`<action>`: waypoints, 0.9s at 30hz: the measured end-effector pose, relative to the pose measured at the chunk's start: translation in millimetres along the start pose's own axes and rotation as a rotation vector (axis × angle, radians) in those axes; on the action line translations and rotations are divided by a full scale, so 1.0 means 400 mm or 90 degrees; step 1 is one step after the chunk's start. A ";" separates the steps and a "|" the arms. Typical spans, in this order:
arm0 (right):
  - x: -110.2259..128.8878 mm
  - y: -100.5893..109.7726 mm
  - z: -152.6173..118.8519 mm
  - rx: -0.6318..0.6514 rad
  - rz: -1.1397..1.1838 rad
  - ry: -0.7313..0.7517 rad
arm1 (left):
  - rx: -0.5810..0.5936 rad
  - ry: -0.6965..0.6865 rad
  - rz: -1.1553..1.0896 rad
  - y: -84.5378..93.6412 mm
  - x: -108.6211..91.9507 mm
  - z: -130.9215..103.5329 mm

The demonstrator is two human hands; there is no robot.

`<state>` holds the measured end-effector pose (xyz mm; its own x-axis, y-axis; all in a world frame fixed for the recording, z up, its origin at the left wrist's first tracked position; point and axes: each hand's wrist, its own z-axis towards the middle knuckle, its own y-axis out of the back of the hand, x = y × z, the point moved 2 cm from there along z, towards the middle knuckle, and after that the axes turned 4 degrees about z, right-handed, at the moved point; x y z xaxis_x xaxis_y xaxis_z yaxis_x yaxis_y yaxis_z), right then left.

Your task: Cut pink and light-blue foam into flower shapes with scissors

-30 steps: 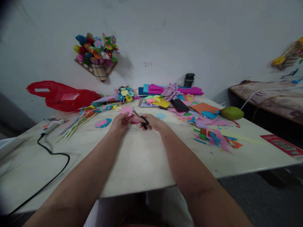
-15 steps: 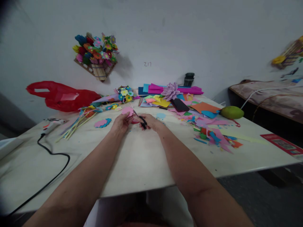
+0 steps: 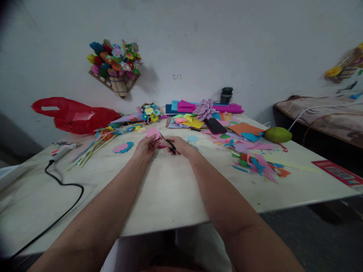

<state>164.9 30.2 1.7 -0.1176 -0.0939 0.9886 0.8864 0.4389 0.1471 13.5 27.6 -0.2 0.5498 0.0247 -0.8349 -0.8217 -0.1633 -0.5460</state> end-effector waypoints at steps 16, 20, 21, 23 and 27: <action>0.014 -0.009 -0.006 -0.024 -0.012 -0.013 | -0.005 -0.011 -0.007 -0.001 0.001 0.002; 0.017 -0.009 -0.008 -0.033 -0.007 -0.019 | -0.012 -0.015 -0.001 0.002 0.004 0.005; 0.016 -0.009 -0.007 -0.033 -0.006 -0.019 | -0.012 -0.016 0.002 0.002 0.004 0.006; 0.013 -0.007 -0.005 -0.027 -0.005 -0.016 | -0.011 -0.018 0.006 0.004 0.005 0.007; 0.005 0.000 -0.003 -0.009 -0.002 -0.018 | -0.011 -0.030 0.007 0.008 0.004 0.010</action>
<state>165.2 29.0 3.8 -0.1322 -0.0697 0.9888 0.8924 0.4259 0.1493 11.3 30.9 -3.5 0.5322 0.0685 -0.8438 -0.8253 -0.1801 -0.5352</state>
